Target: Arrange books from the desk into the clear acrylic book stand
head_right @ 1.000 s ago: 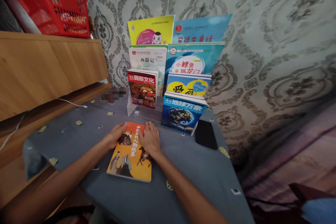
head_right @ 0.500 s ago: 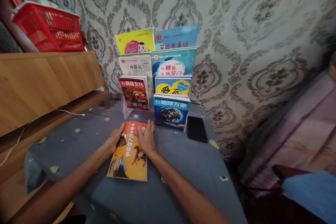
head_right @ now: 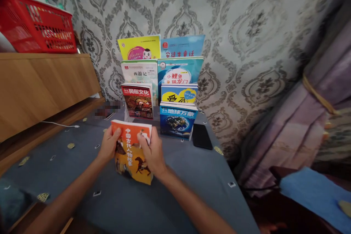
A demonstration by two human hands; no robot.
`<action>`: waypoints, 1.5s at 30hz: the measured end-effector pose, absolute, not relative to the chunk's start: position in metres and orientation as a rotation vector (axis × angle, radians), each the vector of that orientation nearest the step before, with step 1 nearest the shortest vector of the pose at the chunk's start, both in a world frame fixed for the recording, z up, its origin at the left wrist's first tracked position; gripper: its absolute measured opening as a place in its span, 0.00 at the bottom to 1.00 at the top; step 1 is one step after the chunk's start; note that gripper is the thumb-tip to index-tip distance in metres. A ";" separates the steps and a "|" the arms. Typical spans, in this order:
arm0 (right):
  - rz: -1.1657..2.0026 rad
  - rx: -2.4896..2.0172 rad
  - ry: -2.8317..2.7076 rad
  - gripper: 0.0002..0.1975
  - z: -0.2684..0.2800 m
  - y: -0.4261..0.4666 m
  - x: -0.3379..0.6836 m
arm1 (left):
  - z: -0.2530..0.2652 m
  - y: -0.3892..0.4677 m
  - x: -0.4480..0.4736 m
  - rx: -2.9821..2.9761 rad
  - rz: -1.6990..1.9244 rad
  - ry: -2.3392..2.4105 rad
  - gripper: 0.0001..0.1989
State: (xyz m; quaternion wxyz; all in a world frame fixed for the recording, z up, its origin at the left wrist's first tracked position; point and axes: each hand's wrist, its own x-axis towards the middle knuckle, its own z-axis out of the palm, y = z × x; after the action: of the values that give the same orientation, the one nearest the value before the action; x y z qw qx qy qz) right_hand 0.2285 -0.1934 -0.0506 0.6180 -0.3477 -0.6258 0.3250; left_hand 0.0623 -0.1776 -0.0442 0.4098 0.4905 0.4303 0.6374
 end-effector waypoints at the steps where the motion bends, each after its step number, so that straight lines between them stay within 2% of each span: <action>1: 0.711 -0.799 -1.477 0.11 -0.049 -0.199 0.229 | -0.045 -0.180 0.060 1.257 1.629 1.122 0.24; 9: 0.281 -0.866 -1.809 0.09 -0.086 -0.238 0.247 | -0.052 -0.217 0.042 1.538 1.597 1.126 0.10; 17: 0.154 -0.777 -2.033 0.09 -0.075 -0.266 0.271 | -0.059 -0.251 0.016 1.582 1.343 1.336 0.17; 22: 0.265 -0.688 -2.102 0.10 -0.073 -0.267 0.279 | -0.064 -0.270 0.002 1.557 1.139 1.352 0.20; 30: 0.303 -0.677 -2.062 0.14 -0.077 -0.260 0.276 | -0.074 -0.277 0.005 1.483 1.170 1.463 0.21; 38: 0.206 -0.864 -2.002 0.10 -0.072 -0.251 0.271 | -0.059 -0.254 0.019 1.609 1.197 1.336 0.15; 45: 0.283 -0.938 -1.956 0.09 -0.075 -0.205 0.268 | -0.052 -0.220 0.023 1.611 1.245 1.275 0.17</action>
State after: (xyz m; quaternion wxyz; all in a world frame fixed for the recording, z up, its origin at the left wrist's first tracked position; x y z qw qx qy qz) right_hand 0.2682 -0.2053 -0.0746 0.4592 -0.3808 -0.7943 0.1148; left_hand 0.0233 -0.2199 -0.0524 0.3613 0.6253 0.4948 0.4834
